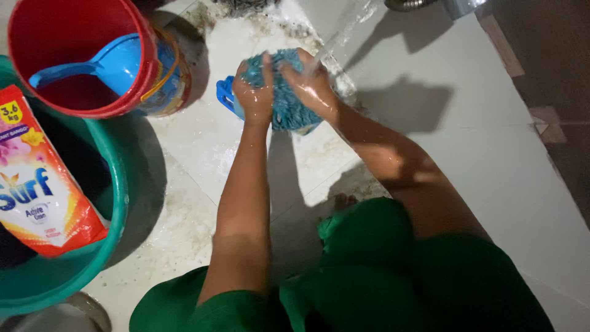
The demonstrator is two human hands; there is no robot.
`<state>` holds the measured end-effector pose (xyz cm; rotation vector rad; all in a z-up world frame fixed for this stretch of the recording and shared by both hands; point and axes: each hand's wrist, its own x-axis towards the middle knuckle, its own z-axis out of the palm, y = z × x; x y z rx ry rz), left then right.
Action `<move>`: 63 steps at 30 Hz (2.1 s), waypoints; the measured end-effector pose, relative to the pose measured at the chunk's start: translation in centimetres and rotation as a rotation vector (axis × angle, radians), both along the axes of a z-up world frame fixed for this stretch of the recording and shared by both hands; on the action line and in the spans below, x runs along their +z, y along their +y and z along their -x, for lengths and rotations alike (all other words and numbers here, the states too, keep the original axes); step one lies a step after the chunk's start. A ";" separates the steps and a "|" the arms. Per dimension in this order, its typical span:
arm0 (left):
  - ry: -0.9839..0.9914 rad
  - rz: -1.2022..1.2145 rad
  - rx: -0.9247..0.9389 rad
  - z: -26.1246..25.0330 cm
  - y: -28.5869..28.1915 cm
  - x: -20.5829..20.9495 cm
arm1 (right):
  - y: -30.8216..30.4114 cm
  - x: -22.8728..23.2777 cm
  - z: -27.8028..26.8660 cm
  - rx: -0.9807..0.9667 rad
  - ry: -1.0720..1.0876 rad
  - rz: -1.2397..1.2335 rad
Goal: The person washes a blue shag rug on a tiled floor by scrubbing it with a brush, applying soap, and rinsing it with water from a faucet and a blue scoop.
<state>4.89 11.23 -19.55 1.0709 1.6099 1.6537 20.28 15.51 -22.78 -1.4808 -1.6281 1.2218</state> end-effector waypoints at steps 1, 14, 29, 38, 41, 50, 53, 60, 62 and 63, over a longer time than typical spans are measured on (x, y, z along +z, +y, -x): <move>-0.001 0.025 0.073 0.2 -0.1 -0.6 | -0.2 1.2 0.3 0.036 -0.044 -0.080; 0.654 -0.186 0.107 -6.9 -3.6 2.5 | -1.9 -3.8 -0.7 0.201 1.105 0.283; 0.167 -0.150 -0.125 -2.8 -1.3 6.6 | 0.1 -1.4 0.4 0.244 1.079 0.387; -0.121 -0.225 -0.180 -1.9 -2.2 8.8 | 1.3 -0.2 0.2 0.512 1.513 0.468; 0.554 -0.201 -0.122 -3.2 -4.0 9.2 | 2.2 1.2 0.7 0.641 1.448 0.386; 0.716 -0.115 -0.118 -5.0 -3.5 7.5 | 2.8 -3.4 -0.6 0.794 1.261 0.154; 0.637 -0.095 -0.124 -4.1 -2.6 7.5 | 2.4 -3.5 -1.6 0.432 1.013 0.293; 0.386 0.075 -0.097 0.1 -1.8 -2.9 | 0.4 4.2 -1.3 0.234 -0.157 0.033; 0.189 0.085 -0.140 1.3 -1.2 -7.3 | -0.9 7.5 -0.6 0.405 -0.648 -0.287; 0.087 0.092 -0.166 1.5 -0.9 -8.8 | -1.6 8.9 -0.5 0.457 -0.660 -0.311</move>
